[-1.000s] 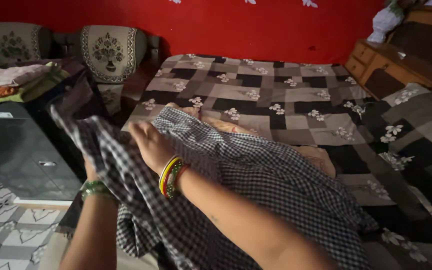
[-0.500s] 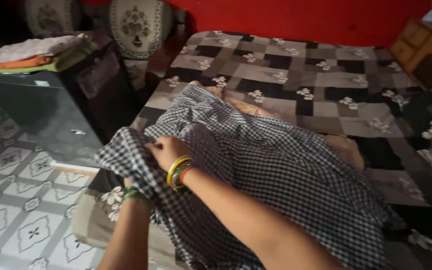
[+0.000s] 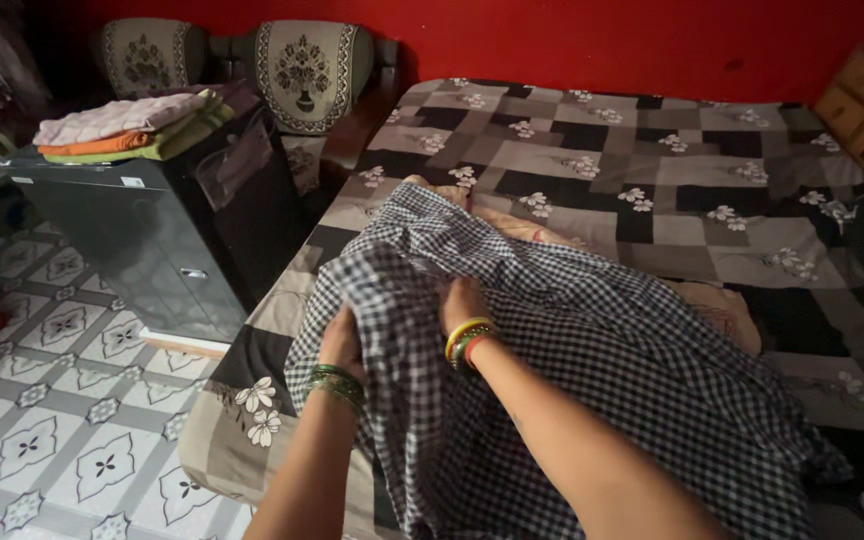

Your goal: The person folds a large checkered cloth on a bed and then on the floor. They smooth out the fabric and fold it into a smaller rectangular shape.

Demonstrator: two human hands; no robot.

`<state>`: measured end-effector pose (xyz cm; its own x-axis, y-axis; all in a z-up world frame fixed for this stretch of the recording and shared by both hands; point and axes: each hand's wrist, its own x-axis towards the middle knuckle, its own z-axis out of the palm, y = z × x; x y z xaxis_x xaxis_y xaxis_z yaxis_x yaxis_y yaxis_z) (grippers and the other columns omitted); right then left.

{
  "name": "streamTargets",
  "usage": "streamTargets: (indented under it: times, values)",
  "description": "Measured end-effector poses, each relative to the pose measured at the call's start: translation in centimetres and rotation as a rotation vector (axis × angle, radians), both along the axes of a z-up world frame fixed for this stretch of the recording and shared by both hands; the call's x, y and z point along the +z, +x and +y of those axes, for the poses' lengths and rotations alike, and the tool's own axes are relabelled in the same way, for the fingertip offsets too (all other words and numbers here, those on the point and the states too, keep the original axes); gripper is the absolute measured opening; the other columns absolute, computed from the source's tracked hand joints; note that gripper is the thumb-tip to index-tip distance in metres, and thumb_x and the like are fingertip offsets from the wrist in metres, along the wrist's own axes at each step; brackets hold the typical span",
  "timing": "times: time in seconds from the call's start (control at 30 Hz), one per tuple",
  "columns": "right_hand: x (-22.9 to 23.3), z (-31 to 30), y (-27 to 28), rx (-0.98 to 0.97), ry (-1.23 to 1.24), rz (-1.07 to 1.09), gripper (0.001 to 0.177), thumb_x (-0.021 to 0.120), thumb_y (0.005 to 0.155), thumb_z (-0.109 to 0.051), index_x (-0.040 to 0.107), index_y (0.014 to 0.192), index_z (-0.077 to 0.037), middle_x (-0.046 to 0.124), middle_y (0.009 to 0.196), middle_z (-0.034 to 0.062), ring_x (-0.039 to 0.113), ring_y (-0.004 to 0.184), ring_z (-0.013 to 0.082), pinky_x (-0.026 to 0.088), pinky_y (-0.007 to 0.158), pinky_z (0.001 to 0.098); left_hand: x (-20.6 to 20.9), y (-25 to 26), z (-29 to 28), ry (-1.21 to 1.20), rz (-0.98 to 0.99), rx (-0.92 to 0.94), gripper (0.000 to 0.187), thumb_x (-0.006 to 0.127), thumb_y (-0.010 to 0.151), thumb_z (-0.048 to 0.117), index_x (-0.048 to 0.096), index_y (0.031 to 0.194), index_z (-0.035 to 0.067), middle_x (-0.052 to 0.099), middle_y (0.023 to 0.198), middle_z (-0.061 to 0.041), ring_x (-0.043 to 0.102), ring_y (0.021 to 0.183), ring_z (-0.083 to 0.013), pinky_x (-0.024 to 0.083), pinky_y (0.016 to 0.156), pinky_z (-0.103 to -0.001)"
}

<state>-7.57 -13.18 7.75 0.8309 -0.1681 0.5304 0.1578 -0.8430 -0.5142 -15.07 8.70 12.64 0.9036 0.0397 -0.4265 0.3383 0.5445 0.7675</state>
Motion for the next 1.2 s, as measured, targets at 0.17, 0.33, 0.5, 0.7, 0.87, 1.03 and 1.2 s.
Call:
streamTargets:
  times: [0.17,0.33,0.5,0.7,0.87,1.03,1.2]
  values:
    - [-1.9,-1.9,0.1,0.074,0.169,0.116,0.038,0.054,0.097,-0.032,0.071,0.102,0.001,0.068,0.106,0.0294,0.065,0.102,0.0472,0.051,0.087,0.0516,-4.1,2.0,-1.2,0.088,-0.021,0.159,0.046,0.043,0.103,0.044,0.062,0.129,0.012,0.068,0.115,-0.008,0.063,0.096,-0.0225,0.052,0.076,-0.040]
    - [0.4,-0.1,-3.1,0.091,0.449,0.218,0.057,0.054,0.099,-0.052,0.068,0.102,0.003,0.070,0.104,0.0294,0.066,0.098,0.0455,0.051,0.085,0.0491,-11.3,5.9,-2.7,-0.047,-0.089,0.089,0.047,0.044,0.103,0.045,0.064,0.128,0.011,0.068,0.111,-0.007,0.062,0.091,-0.0216,0.050,0.072,-0.039]
    - [1.4,-0.1,-3.6,0.144,0.508,0.314,0.057,0.064,0.088,-0.053,0.064,0.102,0.002,0.071,0.099,0.0271,0.068,0.092,0.0412,0.051,0.084,0.0458,-13.6,9.2,-4.7,-0.176,-0.156,0.015,0.048,0.045,0.103,0.045,0.066,0.127,0.010,0.068,0.107,-0.006,0.060,0.086,-0.0207,0.048,0.069,-0.037]
    - [0.6,0.6,-3.4,0.080,0.273,0.192,0.049,0.052,0.097,-0.048,0.070,0.103,-0.003,0.069,0.106,0.0282,0.066,0.097,0.0464,0.051,0.083,0.0518,-14.1,8.0,-0.9,-0.038,-0.154,0.052,0.049,0.047,0.103,0.046,0.067,0.126,0.008,0.068,0.103,-0.006,0.058,0.079,-0.0195,0.045,0.064,-0.036]
    - [0.5,3.5,-2.9,-0.056,0.357,0.243,0.056,0.050,0.100,-0.054,0.069,0.103,-0.001,0.069,0.106,0.0280,0.067,0.097,0.0478,0.052,0.083,0.0536,-8.8,1.0,3.7,0.258,-0.111,0.109,0.050,0.048,0.103,0.046,0.069,0.125,0.007,0.068,0.099,-0.005,0.056,0.074,-0.0186,0.043,0.060,-0.035]
    - [2.7,6.8,-2.5,-0.028,0.382,-0.116,0.055,0.055,0.101,-0.050,0.071,0.102,0.003,0.070,0.106,0.0274,0.068,0.095,0.0459,0.053,0.083,0.0511,0.4,-8.1,4.2,-0.005,-0.028,-0.034,0.048,0.049,0.095,0.050,0.064,0.125,0.015,0.074,0.103,-0.002,0.065,0.079,-0.0174,0.051,0.064,-0.035]
    - [6.1,8.9,-2.2,0.099,0.317,0.142,0.055,0.054,0.102,-0.052,0.075,0.091,-0.001,0.076,0.095,0.0210,0.072,0.086,0.0376,0.052,0.080,0.0475,4.2,-10.5,3.3,0.029,-0.145,0.062,0.055,0.068,0.093,0.037,0.056,0.137,0.005,0.072,0.111,-0.007,0.067,0.088,-0.0189,0.054,0.069,-0.035]
